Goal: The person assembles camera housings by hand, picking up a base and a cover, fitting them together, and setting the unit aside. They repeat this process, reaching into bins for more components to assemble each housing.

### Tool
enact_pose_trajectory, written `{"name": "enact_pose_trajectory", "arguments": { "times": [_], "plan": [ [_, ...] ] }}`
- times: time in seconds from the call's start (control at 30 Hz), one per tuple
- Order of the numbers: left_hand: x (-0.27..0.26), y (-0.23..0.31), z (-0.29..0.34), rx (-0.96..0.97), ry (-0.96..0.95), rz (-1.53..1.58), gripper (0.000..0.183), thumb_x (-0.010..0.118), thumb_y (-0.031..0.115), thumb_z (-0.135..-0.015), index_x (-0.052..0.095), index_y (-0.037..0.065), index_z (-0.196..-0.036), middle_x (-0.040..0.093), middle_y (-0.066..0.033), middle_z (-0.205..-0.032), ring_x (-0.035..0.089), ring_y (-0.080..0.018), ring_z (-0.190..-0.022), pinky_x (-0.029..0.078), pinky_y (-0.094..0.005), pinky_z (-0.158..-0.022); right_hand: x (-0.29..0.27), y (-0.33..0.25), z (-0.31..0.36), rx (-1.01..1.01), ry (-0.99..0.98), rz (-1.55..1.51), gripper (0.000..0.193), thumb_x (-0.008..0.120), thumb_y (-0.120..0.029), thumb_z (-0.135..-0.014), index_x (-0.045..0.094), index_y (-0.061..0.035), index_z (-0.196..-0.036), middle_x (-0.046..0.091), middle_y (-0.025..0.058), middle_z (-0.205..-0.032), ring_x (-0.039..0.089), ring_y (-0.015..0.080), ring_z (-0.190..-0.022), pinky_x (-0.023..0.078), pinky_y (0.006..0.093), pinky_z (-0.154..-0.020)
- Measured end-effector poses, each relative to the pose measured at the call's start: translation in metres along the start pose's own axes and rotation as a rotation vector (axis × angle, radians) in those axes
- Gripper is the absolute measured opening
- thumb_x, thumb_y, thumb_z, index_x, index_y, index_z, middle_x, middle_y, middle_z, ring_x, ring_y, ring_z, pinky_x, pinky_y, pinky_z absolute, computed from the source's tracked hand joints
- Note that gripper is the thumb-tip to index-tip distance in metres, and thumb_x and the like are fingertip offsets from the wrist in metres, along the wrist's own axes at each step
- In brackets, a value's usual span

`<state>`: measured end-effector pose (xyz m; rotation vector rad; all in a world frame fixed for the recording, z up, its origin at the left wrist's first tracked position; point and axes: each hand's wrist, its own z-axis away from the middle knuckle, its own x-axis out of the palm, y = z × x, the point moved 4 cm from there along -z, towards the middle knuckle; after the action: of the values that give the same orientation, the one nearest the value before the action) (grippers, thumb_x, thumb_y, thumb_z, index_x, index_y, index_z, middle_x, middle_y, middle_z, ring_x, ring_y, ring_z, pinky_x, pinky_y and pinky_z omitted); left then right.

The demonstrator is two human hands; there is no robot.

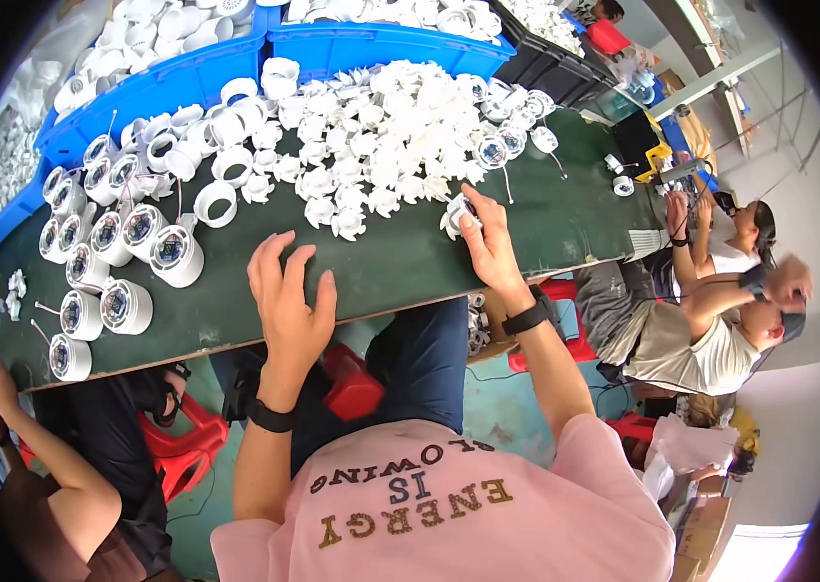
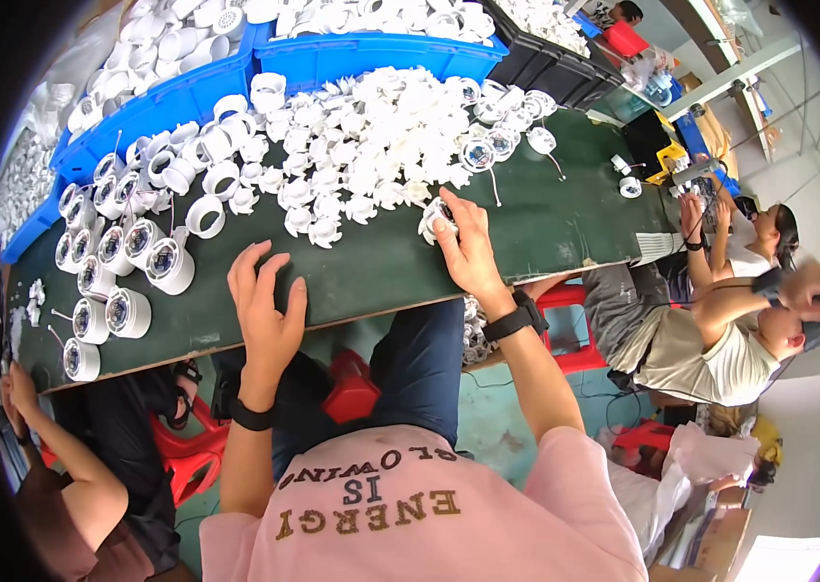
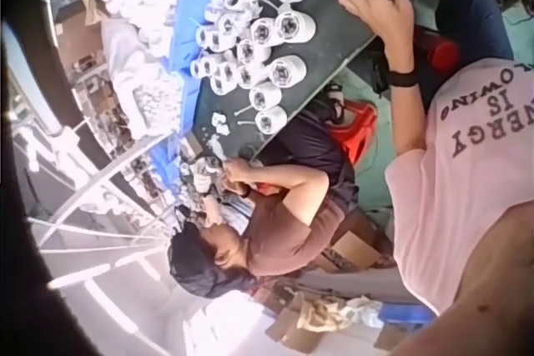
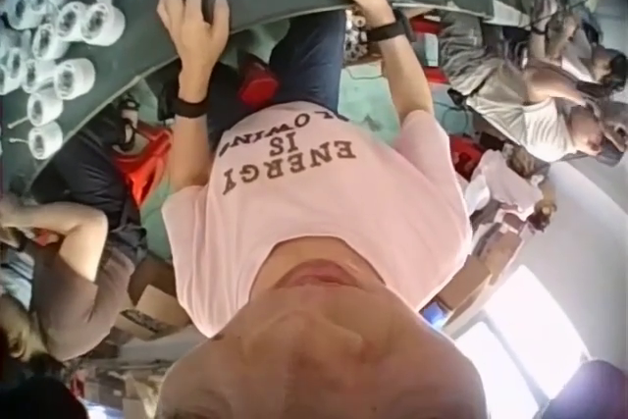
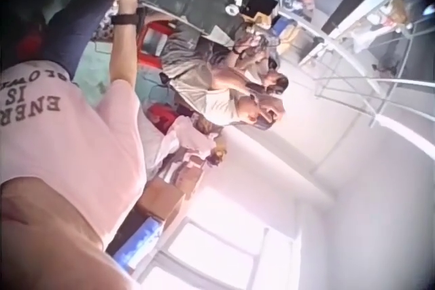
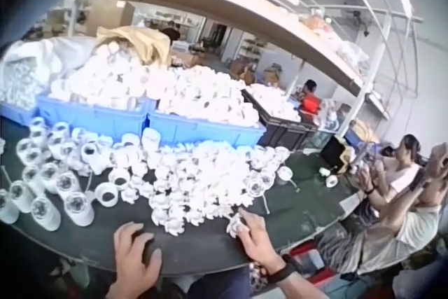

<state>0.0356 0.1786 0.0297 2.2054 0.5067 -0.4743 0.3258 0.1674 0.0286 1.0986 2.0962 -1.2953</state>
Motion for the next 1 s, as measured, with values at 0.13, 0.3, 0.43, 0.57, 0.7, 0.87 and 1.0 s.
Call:
{"name": "enact_pose_trajectory", "arguments": {
  "times": [0.13, 0.3, 0.43, 0.57, 0.7, 0.87, 1.0],
  "plan": [
    [-0.002, 0.002, -0.004, -0.007, -0.009, -0.032, 0.032, 0.065, 0.006, -0.076, 0.057, -0.001, -0.107, 0.048, -0.0183, -0.124, 0.043, -0.0393, -0.117, 0.036, -0.0476, -0.098, 0.001, -0.002, -0.005, 0.038, -0.046, -0.013, 0.042, 0.048, -0.025, -0.098, 0.047, 0.0013, -0.131, 0.054, 0.0152, -0.108, 0.047, 0.0276, -0.101, 0.036, 0.0361, -0.094],
    [0.004, 0.006, -0.008, -0.016, -0.019, -0.049, 0.034, 0.065, 0.006, -0.075, 0.057, -0.001, -0.107, 0.048, -0.0182, -0.125, 0.043, -0.0396, -0.118, 0.035, -0.0476, -0.098, -0.005, -0.017, -0.007, -0.096, -0.068, 0.281, 0.046, 0.056, -0.019, -0.09, 0.045, -0.0005, -0.131, 0.05, 0.0182, -0.114, 0.045, 0.034, -0.104, 0.035, 0.0409, -0.094],
    [0.007, 0.018, -0.012, 0.019, -0.064, -0.152, 0.039, 0.067, 0.005, -0.073, 0.058, 0.002, -0.11, 0.05, -0.0174, -0.124, 0.044, -0.0374, -0.118, 0.035, -0.0445, -0.1, -0.003, -0.01, -0.007, 0.007, -0.097, 0.156, 0.045, 0.054, -0.018, -0.091, 0.045, -0.0006, -0.132, 0.051, 0.0188, -0.114, 0.046, 0.0344, -0.107, 0.035, 0.0414, -0.096],
    [0.011, 0.047, -0.009, -0.13, -0.097, 0.27, 0.034, 0.064, 0.002, -0.079, 0.057, 0.002, -0.113, 0.058, -0.0133, -0.11, 0.058, -0.0229, -0.092, 0.048, -0.0332, -0.077, -0.006, -0.014, -0.008, 0.13, -0.082, -0.178, 0.043, 0.046, -0.025, -0.097, 0.046, 0.0009, -0.132, 0.056, 0.0158, -0.114, 0.051, 0.0256, -0.11, 0.037, 0.0348, -0.098],
    [0.032, 0.064, -0.006, -0.632, -0.353, 1.145, 0.049, 0.048, 0.018, -0.097, 0.031, 0.003, -0.14, 0.056, -0.0119, -0.116, 0.06, -0.0155, -0.091, 0.05, -0.0284, -0.076, 0.005, -0.097, -0.007, 0.085, -0.319, -0.651, 0.053, 0.038, -0.039, -0.101, 0.043, 0.0012, -0.134, 0.054, 0.0132, -0.118, 0.054, 0.0202, -0.106, 0.04, 0.0323, -0.096],
    [0.007, 0.042, -0.006, -0.773, -0.096, 1.246, 0.05, 0.042, 0.028, -0.098, 0.033, 0.001, -0.139, 0.057, -0.0131, -0.113, 0.061, -0.021, -0.098, 0.051, -0.0325, -0.082, 0.03, -0.144, -0.032, -0.193, -0.447, -0.618, 0.049, 0.034, -0.037, -0.102, 0.047, -0.0001, -0.132, 0.053, 0.0125, -0.118, 0.053, 0.0183, -0.104, 0.047, 0.0301, -0.08],
    [-0.025, 0.017, 0.011, -0.808, -0.028, 1.206, 0.033, 0.053, 0.021, -0.093, 0.045, 0.0, -0.117, 0.062, -0.0171, -0.099, 0.066, -0.0281, -0.086, 0.054, -0.0348, -0.077, 0.097, -0.106, -0.12, 0.005, -0.349, -0.593, 0.03, 0.053, -0.017, -0.095, 0.054, -0.0073, -0.124, 0.058, 0.0027, -0.073, 0.056, 0.0074, -0.067, 0.046, 0.0254, -0.062]
  ]
}}
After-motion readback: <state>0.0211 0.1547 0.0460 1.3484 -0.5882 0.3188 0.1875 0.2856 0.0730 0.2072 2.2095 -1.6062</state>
